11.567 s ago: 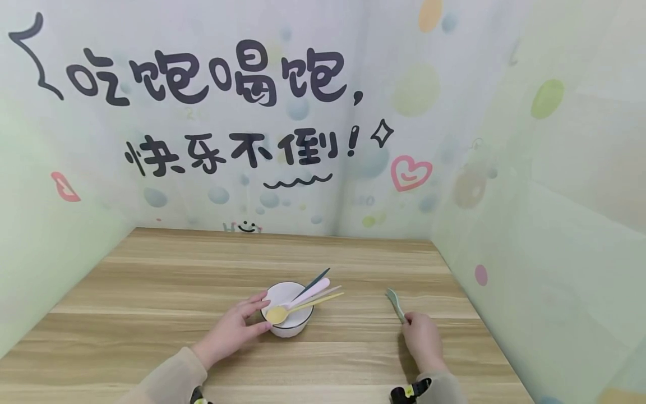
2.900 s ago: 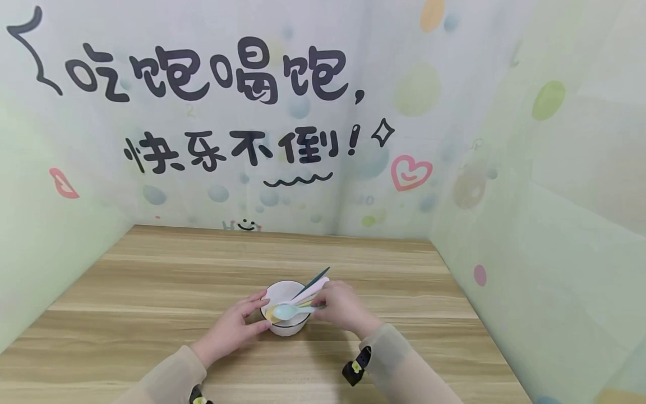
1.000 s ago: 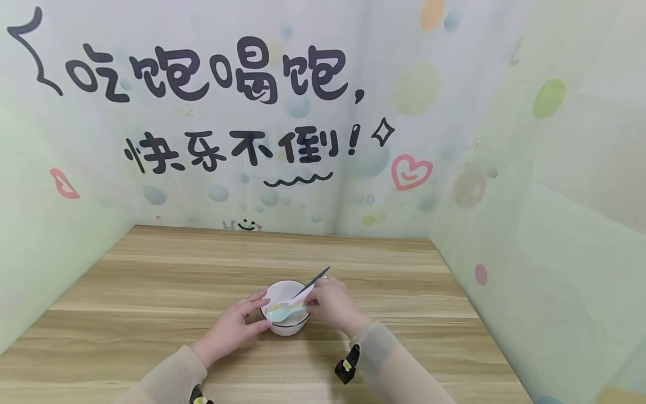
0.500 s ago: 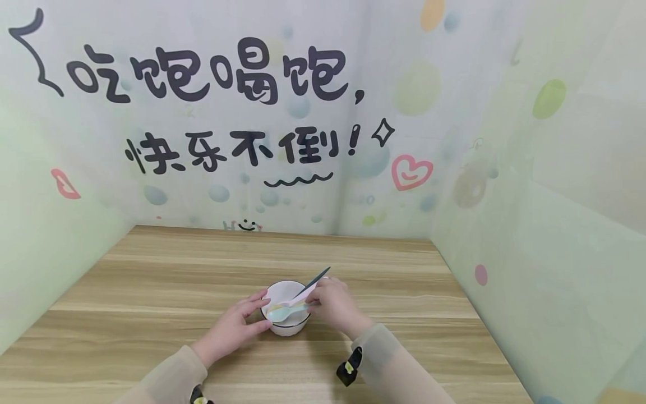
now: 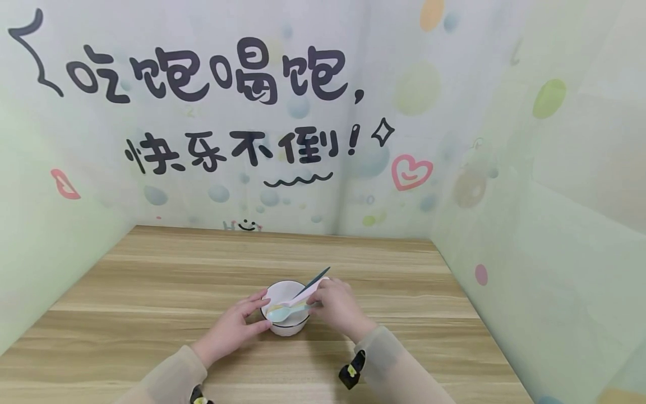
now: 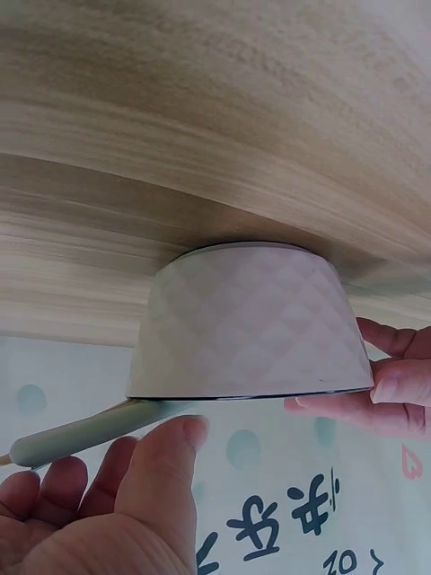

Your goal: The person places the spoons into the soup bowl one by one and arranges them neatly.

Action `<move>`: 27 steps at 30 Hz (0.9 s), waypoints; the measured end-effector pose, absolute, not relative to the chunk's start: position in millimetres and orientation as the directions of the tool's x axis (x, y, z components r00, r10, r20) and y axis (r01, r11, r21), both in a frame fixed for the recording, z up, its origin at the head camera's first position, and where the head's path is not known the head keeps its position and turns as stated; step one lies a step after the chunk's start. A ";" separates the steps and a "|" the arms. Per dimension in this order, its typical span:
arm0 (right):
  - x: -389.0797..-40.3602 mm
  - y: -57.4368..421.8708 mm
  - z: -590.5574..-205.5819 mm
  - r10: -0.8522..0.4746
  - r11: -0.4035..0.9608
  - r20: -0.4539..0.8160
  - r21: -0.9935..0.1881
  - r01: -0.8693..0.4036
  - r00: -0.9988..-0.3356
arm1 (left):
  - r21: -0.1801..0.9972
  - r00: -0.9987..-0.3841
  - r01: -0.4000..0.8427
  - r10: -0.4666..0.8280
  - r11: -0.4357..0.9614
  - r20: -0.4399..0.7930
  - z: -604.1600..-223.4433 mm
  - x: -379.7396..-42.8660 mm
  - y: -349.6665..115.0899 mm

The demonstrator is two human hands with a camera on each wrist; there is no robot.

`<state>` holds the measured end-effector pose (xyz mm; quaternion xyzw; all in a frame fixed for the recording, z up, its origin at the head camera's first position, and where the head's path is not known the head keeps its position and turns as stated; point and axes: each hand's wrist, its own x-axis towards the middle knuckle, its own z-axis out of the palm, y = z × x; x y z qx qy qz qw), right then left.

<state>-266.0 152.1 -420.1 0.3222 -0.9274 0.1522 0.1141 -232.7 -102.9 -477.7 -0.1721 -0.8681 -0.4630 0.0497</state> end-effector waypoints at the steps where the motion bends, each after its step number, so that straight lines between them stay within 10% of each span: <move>1: -265.9 152.4 -420.1 -0.560 0.747 0.308 -0.214 -0.629 -0.769 | 0.786 -0.936 0.345 0.253 0.513 0.246 -477.7 -232.6 -102.9; 27: -250.5 166.4 -418.0 -0.559 0.702 0.404 -0.233 -0.673 -0.724 | 0.730 -0.914 0.402 0.295 0.553 0.280 -459.7 -218.2 -114.0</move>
